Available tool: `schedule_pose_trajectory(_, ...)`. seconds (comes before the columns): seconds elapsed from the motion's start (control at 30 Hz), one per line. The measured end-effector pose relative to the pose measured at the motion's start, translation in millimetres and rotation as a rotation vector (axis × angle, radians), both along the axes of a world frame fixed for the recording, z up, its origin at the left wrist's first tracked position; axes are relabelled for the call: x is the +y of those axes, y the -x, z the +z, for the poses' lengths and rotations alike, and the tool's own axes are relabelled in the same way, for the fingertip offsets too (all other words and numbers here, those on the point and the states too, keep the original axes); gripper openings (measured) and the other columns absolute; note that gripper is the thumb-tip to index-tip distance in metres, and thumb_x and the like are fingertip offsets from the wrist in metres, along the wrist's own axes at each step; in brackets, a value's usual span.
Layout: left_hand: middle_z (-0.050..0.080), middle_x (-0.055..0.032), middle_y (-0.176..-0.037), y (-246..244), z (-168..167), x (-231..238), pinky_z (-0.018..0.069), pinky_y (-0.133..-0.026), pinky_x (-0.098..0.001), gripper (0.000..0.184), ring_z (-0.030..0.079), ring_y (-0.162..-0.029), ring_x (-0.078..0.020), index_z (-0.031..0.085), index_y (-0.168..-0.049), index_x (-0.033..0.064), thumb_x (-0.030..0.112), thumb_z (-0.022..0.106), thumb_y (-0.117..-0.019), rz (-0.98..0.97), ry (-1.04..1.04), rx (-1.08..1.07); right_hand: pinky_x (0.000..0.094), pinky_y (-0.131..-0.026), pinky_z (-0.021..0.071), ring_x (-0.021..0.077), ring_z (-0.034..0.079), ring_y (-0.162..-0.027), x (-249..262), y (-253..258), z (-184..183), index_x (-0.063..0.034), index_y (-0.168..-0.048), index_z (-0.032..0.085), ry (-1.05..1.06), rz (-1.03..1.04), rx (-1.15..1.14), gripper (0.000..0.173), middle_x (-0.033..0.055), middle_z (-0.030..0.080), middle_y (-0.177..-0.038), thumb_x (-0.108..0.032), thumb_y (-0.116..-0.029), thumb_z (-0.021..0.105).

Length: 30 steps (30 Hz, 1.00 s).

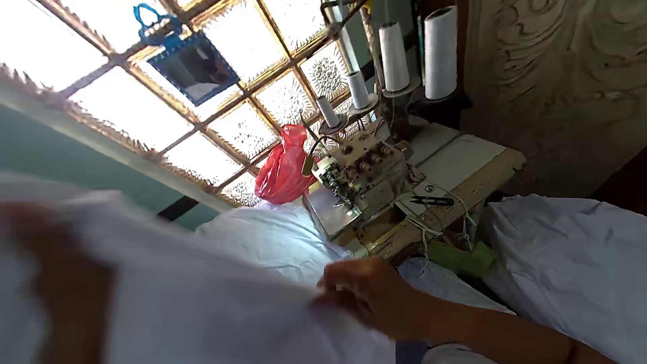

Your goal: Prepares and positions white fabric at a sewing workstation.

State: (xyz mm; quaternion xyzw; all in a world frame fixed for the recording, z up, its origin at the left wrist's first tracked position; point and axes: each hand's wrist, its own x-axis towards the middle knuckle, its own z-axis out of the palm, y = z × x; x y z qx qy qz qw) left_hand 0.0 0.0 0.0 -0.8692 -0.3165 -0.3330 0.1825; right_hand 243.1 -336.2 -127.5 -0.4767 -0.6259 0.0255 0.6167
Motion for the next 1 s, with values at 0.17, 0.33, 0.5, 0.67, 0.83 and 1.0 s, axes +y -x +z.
schedule_pose_trajectory(0.17, 0.03, -0.0314, -0.162, -17.8, -170.9, -20.8, 0.0035, -0.108, -0.086, 0.058, 0.018, -0.149, -0.0599, 0.046, -0.152, 0.0011, 0.037, 0.049, -0.107, 0.24, 0.495, 0.324, 0.0446, -0.079, 0.0477, 0.0272, 0.061, -0.08, 30.4, -28.1, -121.0, 0.0097, -0.099, 0.066, 0.794, 0.013, 0.294, 0.038, 0.0191, 0.064, -0.084, -0.023, -0.1084, 0.049)
schedule_pose_trajectory(0.33, 0.041, -0.0343, -0.154, -34.5, -224.7, -53.9, 0.0093, -0.11, -0.0826, 0.046, 0.028, -0.146, -0.0586, 0.057, -0.14, -0.0072, 0.022, 0.058, -0.1041, 0.135, 0.605, 0.192, 0.0278, -0.079, 0.0527, 0.01, 0.059, -0.08, 16.6, -23.2, -171.8, 0.009, -0.101, 0.06, 0.842, 0.132, 0.854, 0.03, 0.0093, 0.06, -0.089, -0.018, -0.1092, 0.048)
schedule_pose_trajectory(0.5, 0.07, -0.0246, -0.108, -74.2, -248.1, -189.2, 0.0576, -0.085, -0.0431, 0.024, 0.071, -0.094, -0.029, 0.067, -0.115, -0.0107, 0.004, 0.061, -0.0977, -0.219, 0.811, -0.169, 0.0186, -0.079, 0.0504, -0.001, 0.059, -0.08, -5.0, -14.1, -193.0, 0.0051, -0.104, 0.063, 0.828, 0.265, 0.89, 0.01, -0.001, 0.064, -0.087, -0.003, -0.0995, 0.058)
schedule_pose_trajectory(0.67, 0.07, -0.0062, -0.087, -93.3, -295.3, -288.6, 0.0594, -0.07, -0.0203, 0.01, 0.068, -0.073, -0.0031, 0.066, -0.097, -0.0112, -0.002, 0.064, -0.0917, -0.332, 1.167, -0.606, 0.0205, -0.069, 0.055, 0.0022, 0.063, -0.069, -8.6, -9.7, -185.3, -0.0019, -0.091, 0.065, 0.804, 0.259, 1.085, 0.007, -0.0033, 0.067, -0.077, 0.003, -0.0953, 0.063)
schedule_pose_trajectory(0.83, 0.068, 0.0015, -0.093, -100.1, -294.9, -303.9, 0.0599, -0.077, -0.0201, 0.018, 0.068, -0.084, -0.0008, 0.063, -0.101, -0.0052, 0.002, 0.071, -0.0869, -0.303, 1.18, -0.864, 0.0212, -0.07, 0.0594, 0.004, 0.068, -0.071, -1.5, 1.4, -163.8, -0.0027, -0.088, 0.068, 0.723, 0.36, 1.184, 0.015, -0.0022, 0.07, -0.078, 0.01, -0.0929, 0.062)
schedule_pose_trajectory(1.0, 0.069, 0.0034, -0.087, -98.2, -283.4, -291.8, 0.0579, -0.077, -0.0165, 0.013, 0.067, -0.081, 0.0031, 0.066, -0.1, -0.0067, 0.0, 0.066, -0.0891, -0.267, 1.124, -0.845, 0.0207, -0.072, 0.0593, 0.0023, 0.067, -0.072, 8.0, 10.1, -154.4, -0.0021, -0.089, 0.069, 0.68, 0.413, 1.091, 0.016, -0.004, 0.07, -0.078, 0.01, -0.0941, 0.059)
